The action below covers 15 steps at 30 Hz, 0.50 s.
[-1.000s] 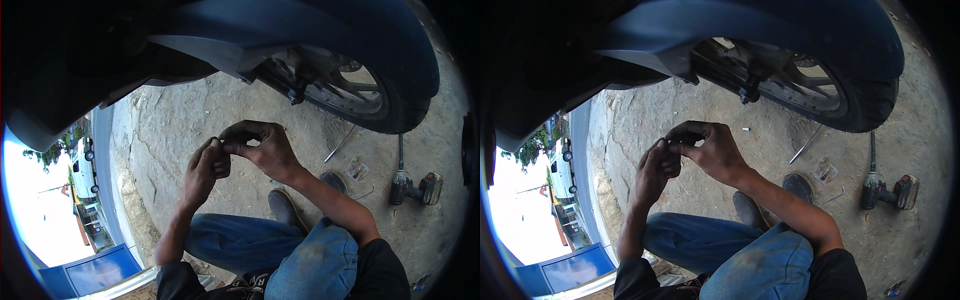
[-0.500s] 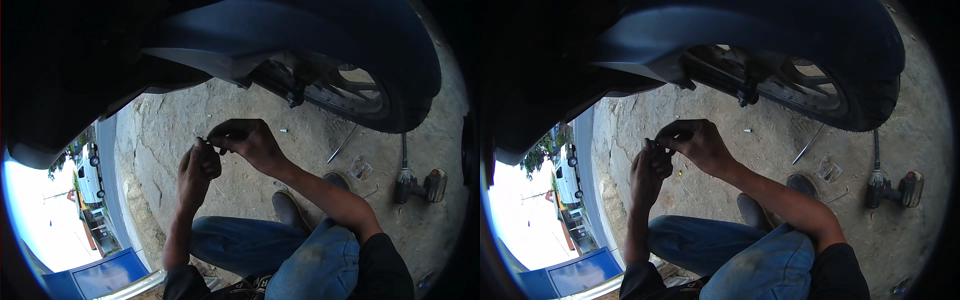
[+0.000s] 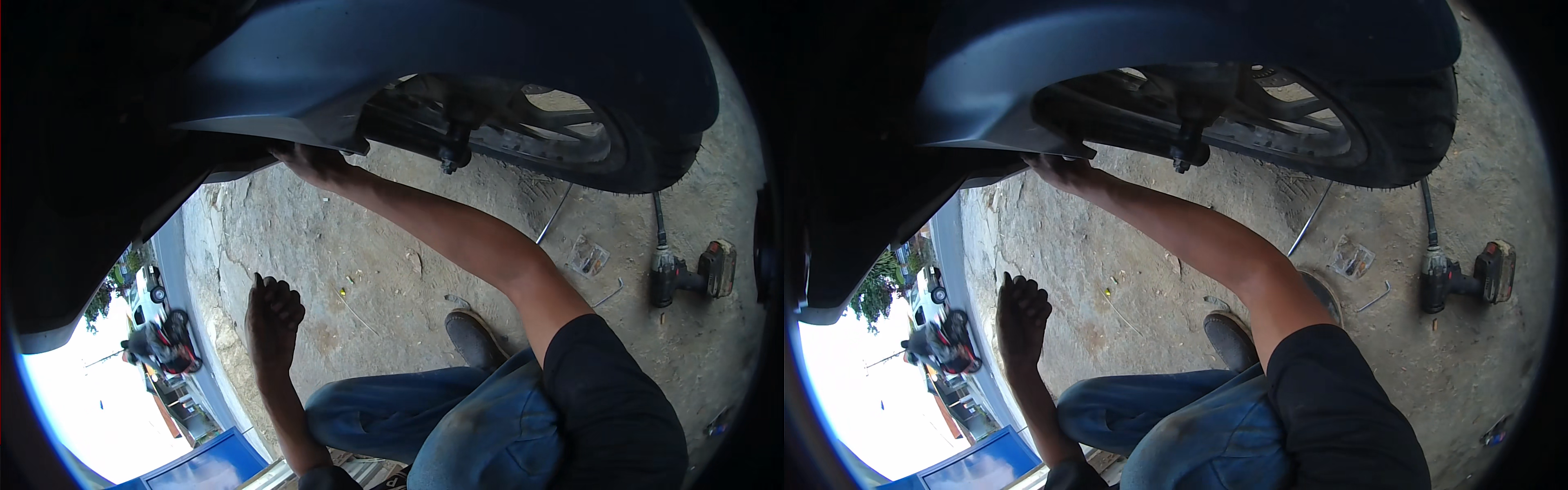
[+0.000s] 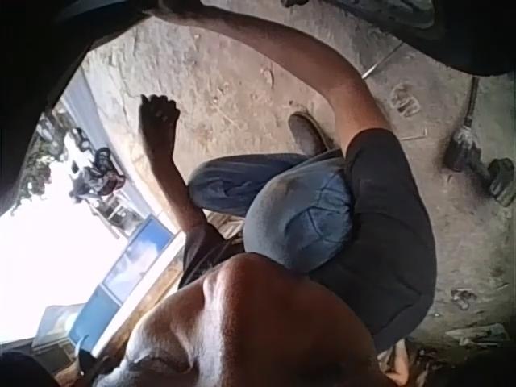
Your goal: The recorder is repairing the front fender area of a motorcycle.
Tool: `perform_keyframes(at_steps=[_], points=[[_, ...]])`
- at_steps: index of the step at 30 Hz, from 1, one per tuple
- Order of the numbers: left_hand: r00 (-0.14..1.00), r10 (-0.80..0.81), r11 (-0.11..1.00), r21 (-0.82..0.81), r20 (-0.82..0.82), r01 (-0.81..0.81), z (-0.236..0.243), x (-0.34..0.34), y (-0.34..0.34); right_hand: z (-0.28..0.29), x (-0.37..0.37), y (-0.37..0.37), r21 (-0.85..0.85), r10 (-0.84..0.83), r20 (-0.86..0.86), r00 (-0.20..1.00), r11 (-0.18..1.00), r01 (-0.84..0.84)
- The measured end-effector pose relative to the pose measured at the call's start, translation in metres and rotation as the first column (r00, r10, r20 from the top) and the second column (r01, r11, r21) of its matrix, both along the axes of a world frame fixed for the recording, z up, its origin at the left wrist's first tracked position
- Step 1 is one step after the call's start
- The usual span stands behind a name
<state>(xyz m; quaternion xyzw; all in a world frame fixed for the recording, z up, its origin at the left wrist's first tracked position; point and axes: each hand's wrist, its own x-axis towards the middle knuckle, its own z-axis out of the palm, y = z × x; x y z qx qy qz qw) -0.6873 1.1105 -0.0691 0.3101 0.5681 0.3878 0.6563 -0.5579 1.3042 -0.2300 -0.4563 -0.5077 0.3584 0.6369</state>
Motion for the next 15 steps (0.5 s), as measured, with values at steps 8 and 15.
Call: perform_keyframes(at_steps=[8,15], points=[[0.997,0.037,0.998,-0.051,-0.075,-0.04,-0.003,-0.026,-0.001,0.018,0.019,-0.016,0.488,-0.509,0.567,-0.648,0.841,-0.234],[0.995,-0.035,0.996,-0.082,-0.096,0.027,-0.013,-0.009,0.006,0.013,0.048,-0.018,0.539,-0.424,0.029,-0.905,0.769,-0.343]])
